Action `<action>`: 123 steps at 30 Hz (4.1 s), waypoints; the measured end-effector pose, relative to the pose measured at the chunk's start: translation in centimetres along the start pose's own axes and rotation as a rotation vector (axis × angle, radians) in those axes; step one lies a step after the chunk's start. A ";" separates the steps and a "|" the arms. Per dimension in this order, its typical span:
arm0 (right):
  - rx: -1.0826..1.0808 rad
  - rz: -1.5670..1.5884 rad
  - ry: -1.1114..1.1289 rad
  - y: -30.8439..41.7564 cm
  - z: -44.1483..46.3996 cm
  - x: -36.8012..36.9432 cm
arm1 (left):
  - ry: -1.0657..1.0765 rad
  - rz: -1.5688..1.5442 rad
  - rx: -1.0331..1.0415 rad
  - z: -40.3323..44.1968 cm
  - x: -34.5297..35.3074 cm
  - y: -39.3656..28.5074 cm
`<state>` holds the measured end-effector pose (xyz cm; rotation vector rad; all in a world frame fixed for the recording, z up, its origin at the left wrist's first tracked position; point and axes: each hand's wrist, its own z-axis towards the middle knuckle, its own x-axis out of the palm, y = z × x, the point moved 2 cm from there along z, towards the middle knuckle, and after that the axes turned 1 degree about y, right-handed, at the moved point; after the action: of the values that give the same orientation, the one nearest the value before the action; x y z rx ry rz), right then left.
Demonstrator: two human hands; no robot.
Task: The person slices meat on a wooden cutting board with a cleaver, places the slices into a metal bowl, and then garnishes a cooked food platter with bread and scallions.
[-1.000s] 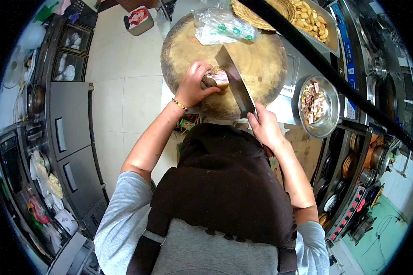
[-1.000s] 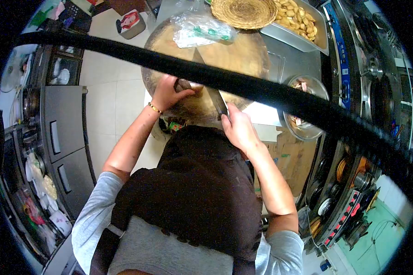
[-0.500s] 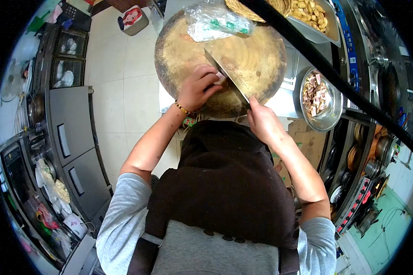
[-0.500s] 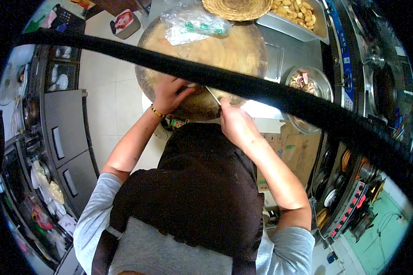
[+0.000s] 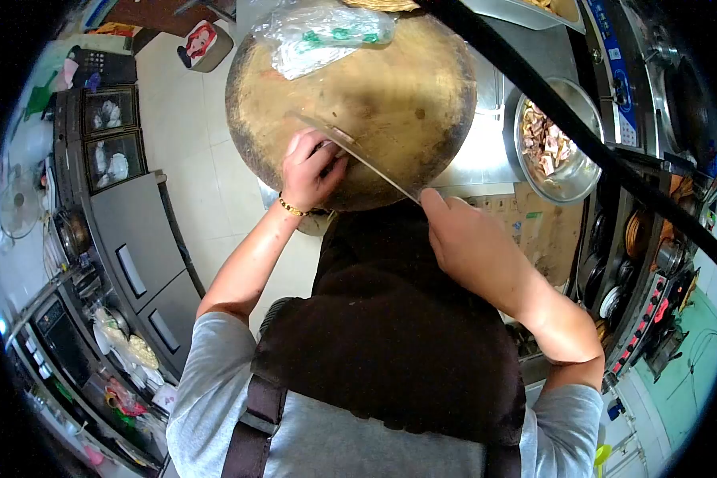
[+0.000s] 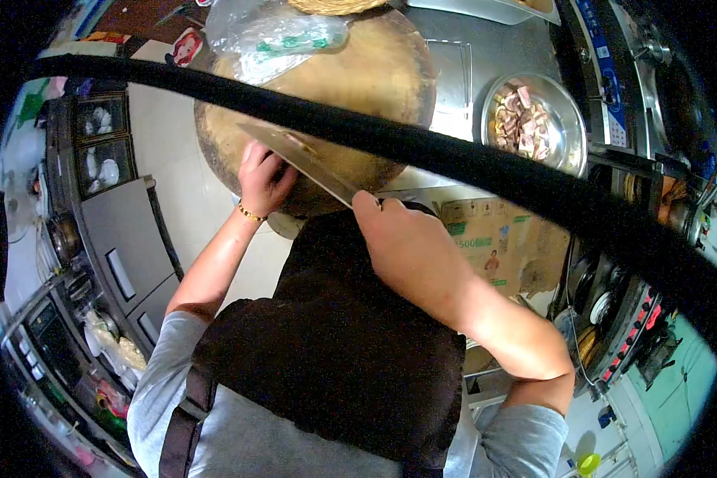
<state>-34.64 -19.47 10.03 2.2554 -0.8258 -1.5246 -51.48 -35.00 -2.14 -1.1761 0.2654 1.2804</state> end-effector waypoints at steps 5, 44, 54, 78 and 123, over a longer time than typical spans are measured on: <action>-0.062 0.025 0.033 -0.8 0.2 -1.1 | 0.008 0.088 -0.013 -0.1 0.1 0.0; 0.011 0.159 0.216 -2.8 8.6 4.7 | -0.054 0.000 0.005 -0.6 0.7 0.7; -0.020 0.217 0.048 -1.6 7.3 0.3 | -0.052 0.044 0.014 -0.4 0.5 0.6; 0.046 0.161 0.234 -1.1 5.9 0.5 | -0.075 -0.016 -0.012 -0.6 0.7 0.7; 0.015 0.160 0.121 -1.2 8.2 3.3 | -0.092 -0.079 -0.058 -1.2 0.6 0.5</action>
<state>-40.88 -19.91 3.67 2.2081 -0.9590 -1.3027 -51.19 -35.69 -3.40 -1.1622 0.1135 1.2766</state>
